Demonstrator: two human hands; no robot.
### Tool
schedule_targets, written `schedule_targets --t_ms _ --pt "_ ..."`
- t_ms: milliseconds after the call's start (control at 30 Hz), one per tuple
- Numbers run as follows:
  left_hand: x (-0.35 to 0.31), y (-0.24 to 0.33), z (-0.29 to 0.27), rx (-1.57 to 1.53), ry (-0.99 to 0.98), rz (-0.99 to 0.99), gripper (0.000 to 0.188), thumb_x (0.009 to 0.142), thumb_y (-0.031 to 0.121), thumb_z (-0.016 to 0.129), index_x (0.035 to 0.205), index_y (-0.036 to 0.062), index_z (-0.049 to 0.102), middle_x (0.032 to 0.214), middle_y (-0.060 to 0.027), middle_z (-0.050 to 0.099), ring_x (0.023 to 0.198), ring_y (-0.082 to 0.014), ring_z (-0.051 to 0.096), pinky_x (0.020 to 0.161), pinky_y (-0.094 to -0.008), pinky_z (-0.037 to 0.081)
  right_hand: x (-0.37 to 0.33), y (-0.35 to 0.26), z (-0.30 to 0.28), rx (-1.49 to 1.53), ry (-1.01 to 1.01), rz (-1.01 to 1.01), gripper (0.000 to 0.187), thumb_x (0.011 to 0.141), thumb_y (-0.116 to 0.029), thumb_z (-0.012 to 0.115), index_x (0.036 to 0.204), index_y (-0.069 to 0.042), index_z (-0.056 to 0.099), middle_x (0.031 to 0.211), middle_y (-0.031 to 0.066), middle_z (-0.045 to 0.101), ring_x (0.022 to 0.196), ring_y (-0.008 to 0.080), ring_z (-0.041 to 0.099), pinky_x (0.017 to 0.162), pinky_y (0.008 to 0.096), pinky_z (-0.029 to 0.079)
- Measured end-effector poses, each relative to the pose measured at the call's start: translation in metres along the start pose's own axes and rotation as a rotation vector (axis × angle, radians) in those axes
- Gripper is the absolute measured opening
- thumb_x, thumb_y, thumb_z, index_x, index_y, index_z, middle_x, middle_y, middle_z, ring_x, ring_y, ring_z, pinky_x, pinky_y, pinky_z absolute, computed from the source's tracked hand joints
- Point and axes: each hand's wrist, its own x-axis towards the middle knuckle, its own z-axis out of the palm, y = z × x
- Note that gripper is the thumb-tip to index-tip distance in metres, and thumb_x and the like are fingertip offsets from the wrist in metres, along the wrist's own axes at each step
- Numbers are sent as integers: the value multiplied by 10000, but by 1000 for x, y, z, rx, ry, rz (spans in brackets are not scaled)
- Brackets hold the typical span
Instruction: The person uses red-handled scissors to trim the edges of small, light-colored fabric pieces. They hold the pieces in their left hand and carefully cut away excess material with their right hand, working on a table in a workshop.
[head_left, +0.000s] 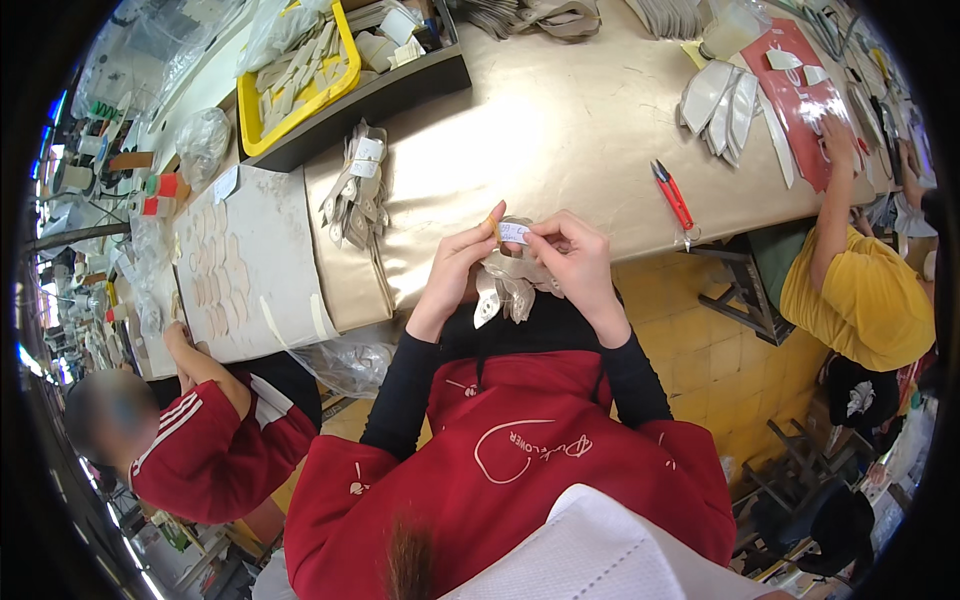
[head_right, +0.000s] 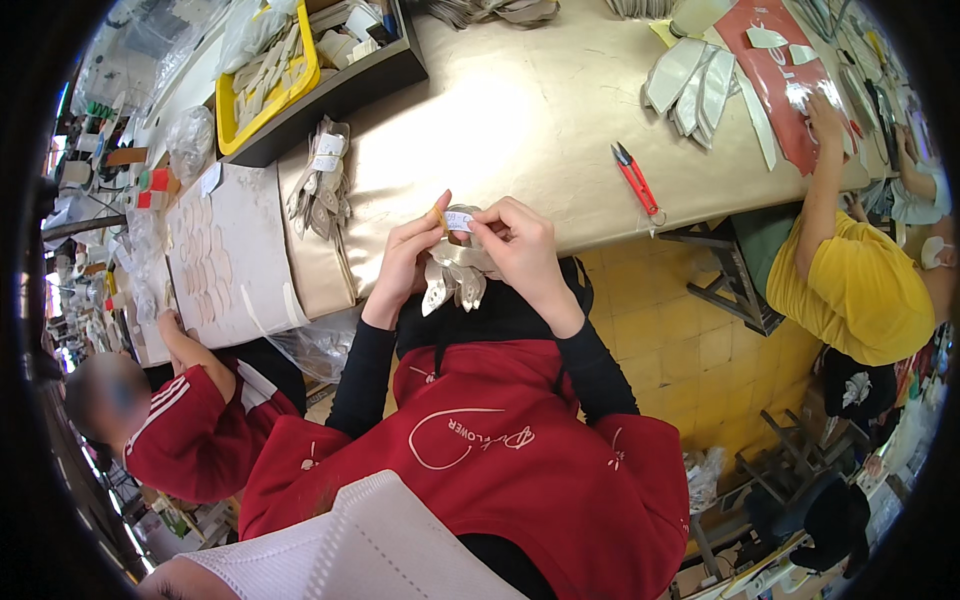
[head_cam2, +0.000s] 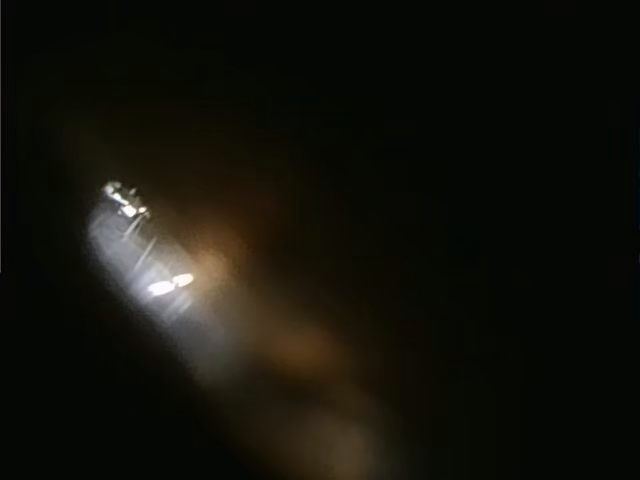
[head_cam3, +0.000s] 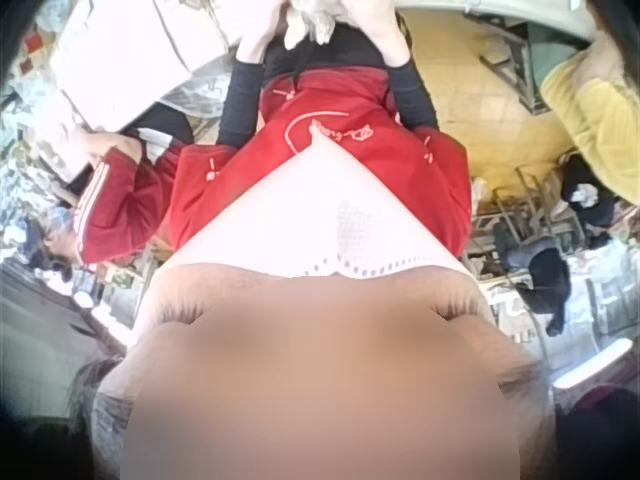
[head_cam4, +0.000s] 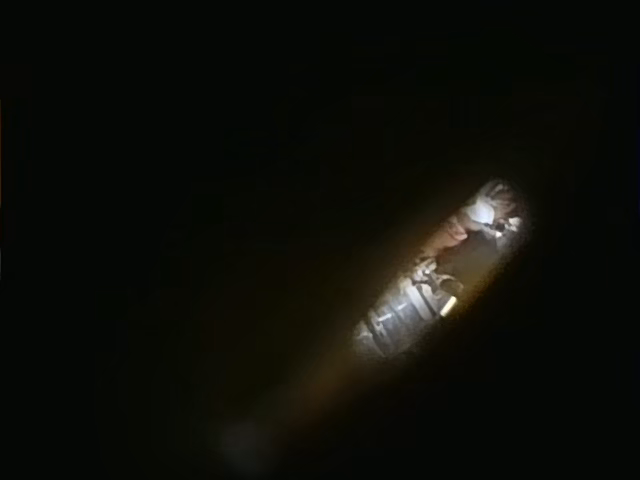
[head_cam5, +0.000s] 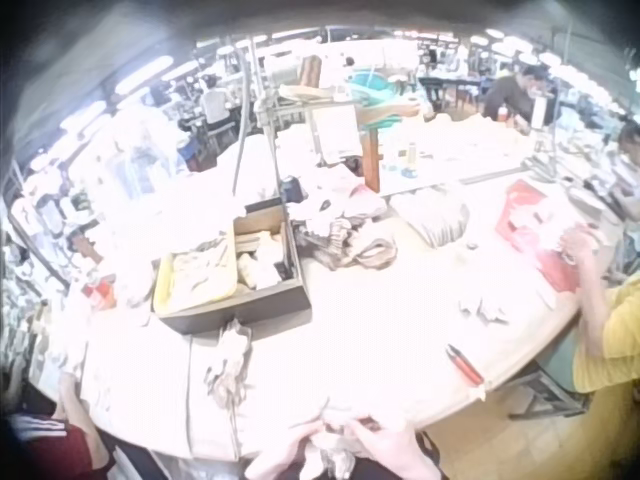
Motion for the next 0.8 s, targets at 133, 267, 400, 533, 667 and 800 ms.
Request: schedule_targets --t_ms 133,267,400,533,667,800 --pt "-4 4 -4 11 -103 -56 531 959 47 419 1480 -41 365 1078 -114 682 937 -147 628 865 -268 491 4 -2 -14 145 -121 195 24 862 40 685 874 51 667 824 53 665 709 88 651 633 218 528" --pt "-8 2 -2 84 -197 -103 559 913 73 416 1466 -11 416 1103 -106 690 891 -121 624 778 -232 490 11 -10 -24 141 -284 221 36 857 58 672 892 65 680 859 66 681 717 89 650 654 222 531" --pt "-11 6 -3 320 -156 -211 573 868 139 420 1410 -30 496 997 -35 667 693 -44 519 614 -173 401 15 -17 -25 268 -401 274 63 861 61 665 919 51 689 923 78 687 730 95 657 657 210 523" --pt "-17 11 7 217 -31 -229 574 875 162 430 1414 -23 495 980 -25 664 669 -40 500 593 -175 383 18 -13 -21 17 -339 128 123 889 -3 655 1003 40 675 941 81 690 816 96 661 725 218 525" --pt "-18 21 15 141 -163 -117 576 889 166 442 1434 -20 467 1010 -33 663 746 -40 520 628 -176 393 20 -4 -12 -70 -118 -213 236 943 -125 632 1126 22 647 903 57 682 789 73 622 713 199 498" --pt "-17 33 14 267 -262 -201 563 926 166 469 1467 13 432 1067 -42 677 860 -58 574 702 -173 423 8 -15 -33 338 -445 382 283 972 -192 608 1169 9 639 860 22 677 746 57 597 677 196 491"
